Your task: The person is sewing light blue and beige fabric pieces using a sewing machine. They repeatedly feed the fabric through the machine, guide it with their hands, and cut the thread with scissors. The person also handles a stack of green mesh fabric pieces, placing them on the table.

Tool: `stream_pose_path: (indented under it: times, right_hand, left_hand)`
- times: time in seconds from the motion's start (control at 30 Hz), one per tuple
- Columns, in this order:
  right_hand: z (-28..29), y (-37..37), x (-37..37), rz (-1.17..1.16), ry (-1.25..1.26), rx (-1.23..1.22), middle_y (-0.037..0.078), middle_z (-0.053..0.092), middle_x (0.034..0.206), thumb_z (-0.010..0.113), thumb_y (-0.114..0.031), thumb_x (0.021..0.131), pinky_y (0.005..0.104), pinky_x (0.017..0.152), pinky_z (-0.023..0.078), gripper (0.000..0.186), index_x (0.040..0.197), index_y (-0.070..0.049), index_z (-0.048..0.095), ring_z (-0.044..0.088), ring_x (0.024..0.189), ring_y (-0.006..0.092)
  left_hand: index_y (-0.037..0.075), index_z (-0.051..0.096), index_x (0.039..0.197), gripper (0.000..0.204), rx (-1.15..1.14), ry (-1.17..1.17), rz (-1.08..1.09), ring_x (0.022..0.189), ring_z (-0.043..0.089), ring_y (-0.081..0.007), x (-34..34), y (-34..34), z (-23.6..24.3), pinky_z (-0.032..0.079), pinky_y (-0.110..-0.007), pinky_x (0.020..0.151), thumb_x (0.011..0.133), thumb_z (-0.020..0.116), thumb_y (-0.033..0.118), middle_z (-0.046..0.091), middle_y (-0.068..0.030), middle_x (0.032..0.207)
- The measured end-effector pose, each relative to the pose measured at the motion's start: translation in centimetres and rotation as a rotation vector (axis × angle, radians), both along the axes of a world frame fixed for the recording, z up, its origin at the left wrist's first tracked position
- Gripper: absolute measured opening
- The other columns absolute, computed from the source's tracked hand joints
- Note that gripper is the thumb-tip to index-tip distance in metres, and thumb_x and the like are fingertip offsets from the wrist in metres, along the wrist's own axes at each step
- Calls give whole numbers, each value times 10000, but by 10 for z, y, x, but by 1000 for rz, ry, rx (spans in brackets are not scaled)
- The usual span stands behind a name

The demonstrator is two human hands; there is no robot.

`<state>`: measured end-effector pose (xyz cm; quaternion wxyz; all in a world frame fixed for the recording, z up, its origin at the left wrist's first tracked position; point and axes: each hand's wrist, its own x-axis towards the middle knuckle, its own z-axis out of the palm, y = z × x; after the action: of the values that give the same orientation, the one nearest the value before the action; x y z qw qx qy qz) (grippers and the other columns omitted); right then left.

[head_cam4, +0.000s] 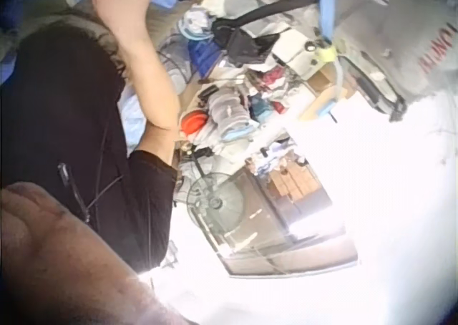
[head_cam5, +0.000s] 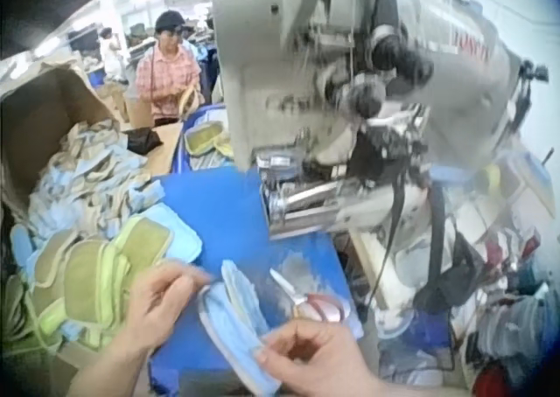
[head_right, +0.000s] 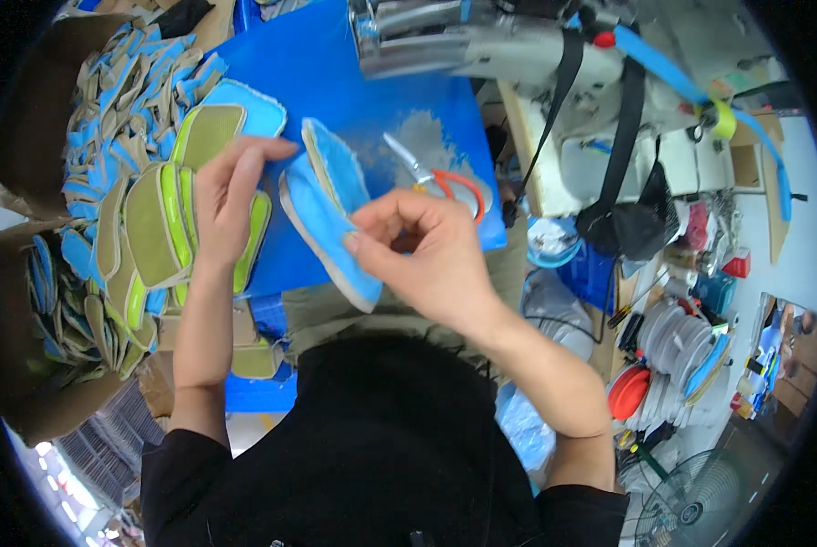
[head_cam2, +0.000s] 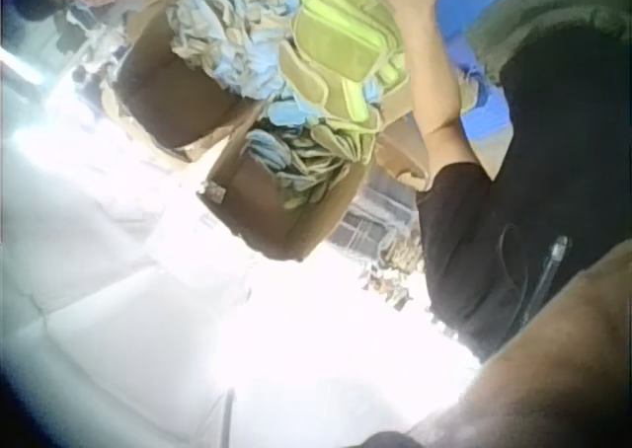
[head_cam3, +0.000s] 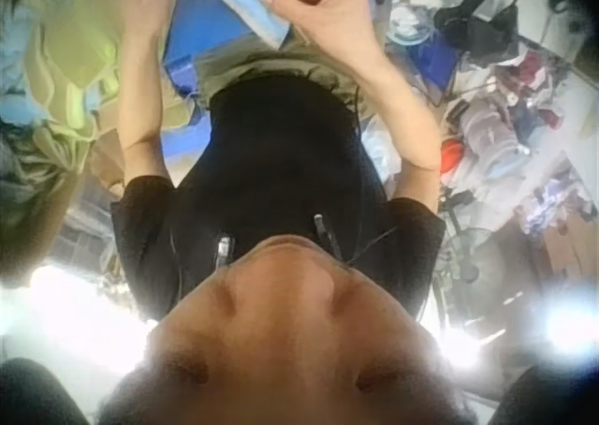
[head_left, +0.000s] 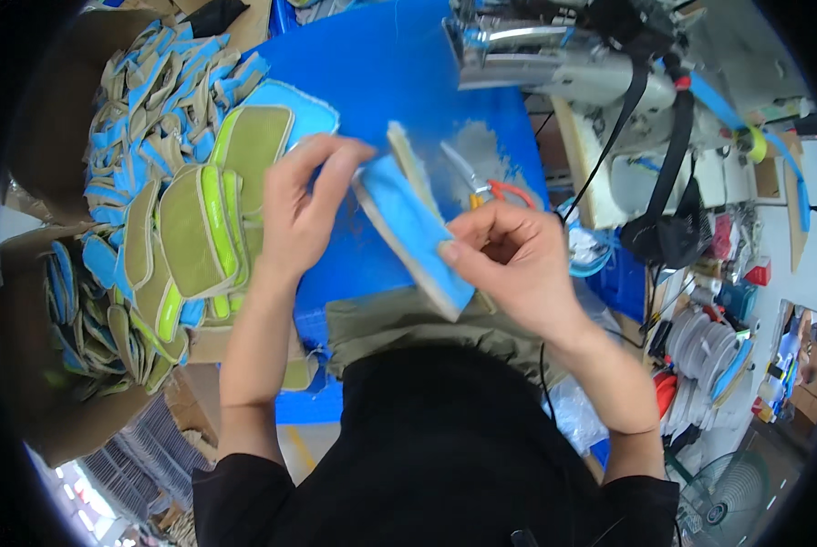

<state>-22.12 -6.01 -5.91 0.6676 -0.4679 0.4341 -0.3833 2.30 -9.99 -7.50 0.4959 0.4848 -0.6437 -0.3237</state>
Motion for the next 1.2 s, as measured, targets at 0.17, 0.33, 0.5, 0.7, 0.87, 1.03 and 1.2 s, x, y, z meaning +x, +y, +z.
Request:
stream_pose_path:
  times: [0.17,0.33,0.5,0.7,0.87,1.03,1.2]
  right_hand:
    - [20,0,-9,105,132,-75,23,731,883,770,0,903,210,710,530,119,1011,16,721,660,783,44]
    - [23,9,-22,-2,88,-74,-26,683,763,789,-47,879,194,614,479,109,966,-5,737,606,674,21]
    - [30,14,-29,15,98,-42,-15,681,758,774,-43,890,199,592,479,117,983,9,726,610,663,24]
    - [39,17,-28,37,147,-122,-15,672,744,770,-46,875,214,622,496,115,958,19,724,604,661,29]
    - [46,18,-26,3,119,-184,-15,667,741,772,-48,865,220,638,503,122,955,21,728,603,666,33]
    - [50,18,-30,-8,122,-178,-4,677,745,770,-42,860,219,636,504,132,970,23,738,605,662,37]
    - [50,15,-29,0,113,-183,12,687,751,765,-52,866,221,621,501,174,1025,18,756,606,660,38]
  left_hand:
    - [-24,706,964,457,439,-24,-514,869,558,-94,-1,-26,18,443,-289,736,1062,544,392,642,-17,848]
    - [-4,706,915,290,549,-39,-770,770,543,-49,-7,-50,19,422,-250,635,959,727,281,633,22,809]
    - [18,711,804,173,432,-98,-682,677,524,-20,-2,-39,55,382,-231,566,814,856,111,650,28,795]
    - [35,706,764,176,-94,-402,-618,881,590,-181,-13,-39,88,460,-312,775,691,866,49,697,-79,999]
    - [25,665,760,155,-167,-482,-810,1109,666,-276,-16,-50,104,523,-404,942,745,818,35,729,-152,1171]
    - [26,642,767,150,60,-462,-792,904,708,-231,-15,-44,107,538,-350,823,822,782,33,742,-111,980]
    - [29,639,768,159,17,-428,-750,832,701,-198,-11,-39,113,528,-313,758,831,784,36,726,-98,918]
